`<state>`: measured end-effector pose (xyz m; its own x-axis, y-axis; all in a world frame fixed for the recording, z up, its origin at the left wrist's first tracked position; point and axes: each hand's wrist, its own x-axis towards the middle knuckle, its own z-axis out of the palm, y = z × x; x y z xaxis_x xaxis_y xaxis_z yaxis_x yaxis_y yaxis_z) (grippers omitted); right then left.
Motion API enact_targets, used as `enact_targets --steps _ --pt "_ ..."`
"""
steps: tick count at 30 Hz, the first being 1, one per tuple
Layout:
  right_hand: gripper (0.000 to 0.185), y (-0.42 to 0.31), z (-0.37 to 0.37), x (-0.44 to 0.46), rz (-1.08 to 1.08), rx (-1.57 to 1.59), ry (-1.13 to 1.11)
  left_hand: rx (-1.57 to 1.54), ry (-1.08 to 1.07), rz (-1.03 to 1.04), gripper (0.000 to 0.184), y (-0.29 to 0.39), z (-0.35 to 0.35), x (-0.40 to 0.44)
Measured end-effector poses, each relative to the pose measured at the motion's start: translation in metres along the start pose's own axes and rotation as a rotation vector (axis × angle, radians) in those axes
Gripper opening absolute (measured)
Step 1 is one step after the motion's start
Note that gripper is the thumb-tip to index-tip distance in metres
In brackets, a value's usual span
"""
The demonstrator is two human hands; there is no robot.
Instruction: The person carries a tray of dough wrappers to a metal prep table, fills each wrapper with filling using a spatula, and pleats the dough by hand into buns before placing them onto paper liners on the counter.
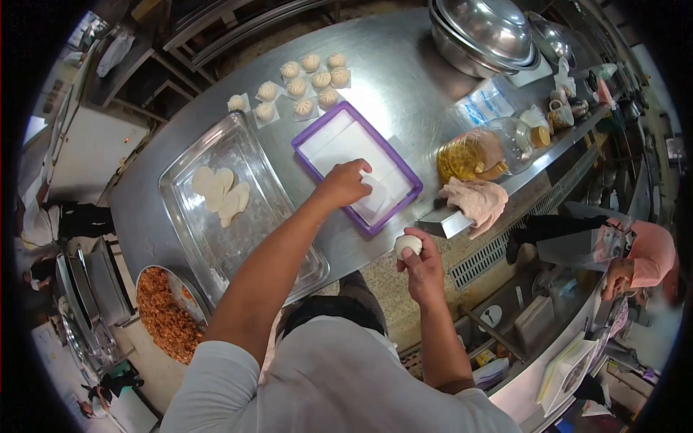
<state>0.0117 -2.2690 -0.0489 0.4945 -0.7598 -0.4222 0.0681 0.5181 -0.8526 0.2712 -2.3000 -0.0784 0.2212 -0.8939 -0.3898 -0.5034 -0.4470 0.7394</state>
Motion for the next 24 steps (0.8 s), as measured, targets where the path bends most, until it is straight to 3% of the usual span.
enact_targets --steps 1,5,7,9,10,12,19,23,24 --pt "0.040 -0.001 0.001 0.001 -0.001 0.005 0.002 -0.161 -0.005 -0.057 0.041 0.007 -0.005 -0.008" --pt "0.042 -0.010 0.017 0.008 -0.146 -0.043 -0.013 -0.193 0.027 -0.013 0.049 0.019 -0.012 -0.047" --pt "0.042 -0.014 0.030 0.014 -0.222 -0.077 -0.061 -0.459 0.090 0.048 0.050 0.019 -0.010 -0.070" --pt "0.044 -0.019 0.045 0.022 -0.519 -0.285 -0.177 -0.535 0.096 0.039 0.049 0.019 -0.013 -0.091" --pt "0.044 -0.023 0.053 0.023 -0.514 -0.285 -0.197 -0.609 0.095 0.034 0.049 0.017 -0.015 -0.102" --pt "0.042 -0.030 0.071 0.023 -0.644 -0.650 -0.245 -0.707 0.091 0.017 0.048 0.006 -0.017 -0.120" --pt "0.041 -0.008 0.126 0.015 -0.747 -0.827 -0.487 -1.055 0.188 -0.144 0.050 -0.041 -0.021 -0.185" --pt "0.043 0.003 0.150 0.026 -0.636 -0.910 -0.612 -1.111 0.286 -0.189 0.052 -0.058 -0.026 -0.212" --pt "0.043 0.006 0.154 0.036 -0.644 -0.912 -0.636 -1.269 0.329 -0.200 0.054 -0.067 -0.023 -0.216"
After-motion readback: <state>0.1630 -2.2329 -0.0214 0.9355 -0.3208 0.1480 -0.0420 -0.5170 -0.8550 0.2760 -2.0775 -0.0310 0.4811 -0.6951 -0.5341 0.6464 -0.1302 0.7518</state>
